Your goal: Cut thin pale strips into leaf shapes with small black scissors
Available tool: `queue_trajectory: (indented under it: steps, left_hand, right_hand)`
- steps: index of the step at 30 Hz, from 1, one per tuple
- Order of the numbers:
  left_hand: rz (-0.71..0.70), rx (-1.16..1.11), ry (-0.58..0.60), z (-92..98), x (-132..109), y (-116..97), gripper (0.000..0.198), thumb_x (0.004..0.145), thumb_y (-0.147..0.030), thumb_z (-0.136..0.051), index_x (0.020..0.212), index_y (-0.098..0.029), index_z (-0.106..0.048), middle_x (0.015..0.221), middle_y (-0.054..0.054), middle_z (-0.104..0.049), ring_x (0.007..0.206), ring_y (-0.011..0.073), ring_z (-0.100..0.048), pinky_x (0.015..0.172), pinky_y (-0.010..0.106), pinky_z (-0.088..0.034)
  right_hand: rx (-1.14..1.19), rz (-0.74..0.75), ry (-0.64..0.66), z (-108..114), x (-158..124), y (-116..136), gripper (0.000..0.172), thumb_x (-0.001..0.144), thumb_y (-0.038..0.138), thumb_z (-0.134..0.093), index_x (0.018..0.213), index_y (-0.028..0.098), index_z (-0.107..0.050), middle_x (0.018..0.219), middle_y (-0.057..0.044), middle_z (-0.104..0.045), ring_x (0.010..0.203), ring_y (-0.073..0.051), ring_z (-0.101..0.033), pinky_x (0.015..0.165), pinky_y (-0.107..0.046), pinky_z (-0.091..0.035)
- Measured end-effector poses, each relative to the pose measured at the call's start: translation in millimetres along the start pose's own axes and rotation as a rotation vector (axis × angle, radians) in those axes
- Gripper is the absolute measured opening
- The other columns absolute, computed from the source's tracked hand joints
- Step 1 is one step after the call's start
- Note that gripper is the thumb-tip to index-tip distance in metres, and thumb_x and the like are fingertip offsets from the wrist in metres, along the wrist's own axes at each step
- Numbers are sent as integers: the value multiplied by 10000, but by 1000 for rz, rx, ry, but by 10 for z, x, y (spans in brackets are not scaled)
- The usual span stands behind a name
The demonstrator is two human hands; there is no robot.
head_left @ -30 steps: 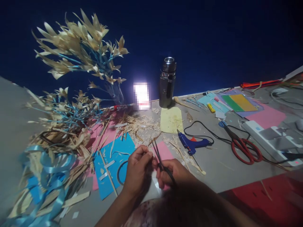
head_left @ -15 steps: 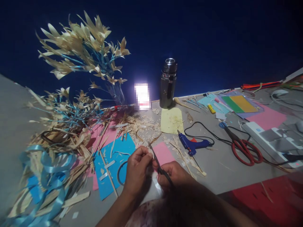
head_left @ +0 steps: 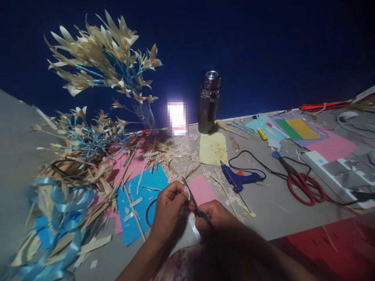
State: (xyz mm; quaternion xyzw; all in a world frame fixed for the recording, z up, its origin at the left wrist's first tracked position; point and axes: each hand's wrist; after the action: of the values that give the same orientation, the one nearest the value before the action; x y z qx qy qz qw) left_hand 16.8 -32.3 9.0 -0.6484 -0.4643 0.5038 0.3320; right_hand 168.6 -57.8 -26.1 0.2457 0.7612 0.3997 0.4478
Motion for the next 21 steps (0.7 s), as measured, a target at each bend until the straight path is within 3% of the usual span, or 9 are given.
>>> queue_trajectory:
  steps: [11, 21]
  left_hand:
    - [40, 6, 77, 82, 50, 36, 127, 730, -200, -656, 642, -196, -564, 545, 3, -643, 480, 144, -570, 515, 243, -413]
    - [13, 40, 39, 131, 85, 93, 121, 720, -159, -643, 631, -189, -566, 534, -15, -614, 478, 127, -543, 495, 227, -352]
  right_hand:
    - [-8, -35, 15, -11, -32, 16, 188, 653, 117, -580, 547, 189, -443, 474, 70, -474, 445, -66, -354, 428, -205, -201]
    - [-26, -18, 12, -18, -11, -7, 234, 692, 144, -606, 536, 193, -439, 465, 66, -477, 429, -68, -356, 412, -215, -182]
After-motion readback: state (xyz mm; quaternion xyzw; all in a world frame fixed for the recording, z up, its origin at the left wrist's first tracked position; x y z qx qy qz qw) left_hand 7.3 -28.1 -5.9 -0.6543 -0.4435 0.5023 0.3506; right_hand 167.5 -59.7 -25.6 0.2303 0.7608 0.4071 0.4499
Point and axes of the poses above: each hand's wrist, its own x-axis towards the middle knuckle, its own z-axis out of the back of the hand, y = z × x
